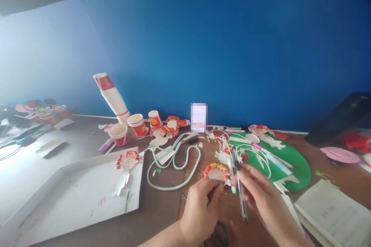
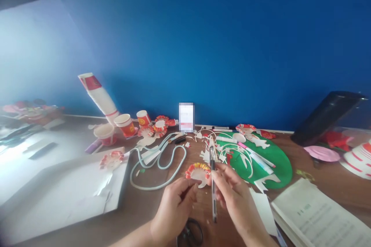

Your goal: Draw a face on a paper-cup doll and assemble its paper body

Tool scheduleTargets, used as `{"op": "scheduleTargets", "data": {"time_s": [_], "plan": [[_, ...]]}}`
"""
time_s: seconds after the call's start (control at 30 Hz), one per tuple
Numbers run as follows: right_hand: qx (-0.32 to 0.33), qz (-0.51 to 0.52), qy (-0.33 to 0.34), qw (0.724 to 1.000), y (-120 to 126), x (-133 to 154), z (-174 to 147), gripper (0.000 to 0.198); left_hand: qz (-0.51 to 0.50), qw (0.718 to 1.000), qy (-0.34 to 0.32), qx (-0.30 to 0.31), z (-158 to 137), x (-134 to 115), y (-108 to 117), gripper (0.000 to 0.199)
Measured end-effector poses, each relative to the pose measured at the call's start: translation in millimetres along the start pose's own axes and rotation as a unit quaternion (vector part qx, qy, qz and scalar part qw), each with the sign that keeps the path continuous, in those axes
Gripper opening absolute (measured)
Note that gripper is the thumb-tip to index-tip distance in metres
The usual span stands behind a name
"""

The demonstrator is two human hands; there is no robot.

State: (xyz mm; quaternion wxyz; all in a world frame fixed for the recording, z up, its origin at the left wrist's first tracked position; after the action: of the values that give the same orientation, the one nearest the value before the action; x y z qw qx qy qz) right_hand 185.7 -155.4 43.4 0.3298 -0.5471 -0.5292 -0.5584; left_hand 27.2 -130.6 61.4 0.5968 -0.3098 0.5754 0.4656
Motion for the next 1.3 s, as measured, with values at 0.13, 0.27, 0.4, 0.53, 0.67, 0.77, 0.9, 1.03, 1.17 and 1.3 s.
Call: {"op": "scheduleTargets", "data": {"time_s": [0.13, 0.27, 0.4, 0.53, 0.67, 0.77, 0.9, 1.03, 1.17, 1.3], "plan": [[0.010, -0.052, 0.030, 0.998, -3, 5, -9, 0.048, -0.102, 0.992, 0.060, -0.044, -6, 24, 8, 0.037], [0.083, -0.104, 0.034, 0.991, -20, 0, -9, 0.044, -0.255, 0.960, 0.113, -0.025, -4, 35, 4, 0.051], [0.267, -0.118, 0.046, 0.955, -58, -9, -19, 0.036, -0.339, 0.923, 0.181, -0.034, 0, 48, 4, 0.050], [0.347, -0.054, 0.038, 0.935, -69, -7, -27, 0.042, -0.413, 0.884, 0.214, -0.036, -3, 53, -2, 0.051], [0.356, -0.022, 0.028, 0.934, -69, 1, -29, 0.046, -0.452, 0.862, 0.221, -0.055, -8, 52, -9, 0.047], [0.354, -0.026, 0.023, 0.935, -63, 1, -32, 0.045, -0.442, 0.864, 0.226, -0.085, -2, 53, 5, 0.046], [0.347, -0.035, -0.034, 0.937, -45, -18, -32, 0.057, -0.405, 0.864, 0.120, -0.273, 13, 43, 92, 0.049], [0.245, 0.049, -0.007, 0.968, -19, -18, -10, 0.064, -0.163, 0.954, 0.138, -0.211, 27, 33, 120, 0.043], [0.185, 0.112, 0.004, 0.976, -14, -18, -2, 0.043, 0.173, 0.968, 0.132, -0.122, 29, 38, 107, 0.028], [0.164, 0.152, -0.046, 0.974, -14, -27, -3, 0.031, 0.295, 0.942, 0.153, -0.055, 27, 58, 95, 0.025]]}}
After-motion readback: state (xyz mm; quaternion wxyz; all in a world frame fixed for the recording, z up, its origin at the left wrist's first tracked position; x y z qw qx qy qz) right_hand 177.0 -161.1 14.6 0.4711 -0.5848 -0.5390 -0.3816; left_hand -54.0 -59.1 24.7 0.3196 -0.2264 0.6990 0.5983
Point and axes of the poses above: each hand's wrist, its own z-axis towards the middle knuckle, its own y-axis out of the back of the hand, x = y × z, the point moved 10 cm from there along z, towards the middle knuckle, and after that the axes turned 11 degrees about -z, right-handed, at the moved point
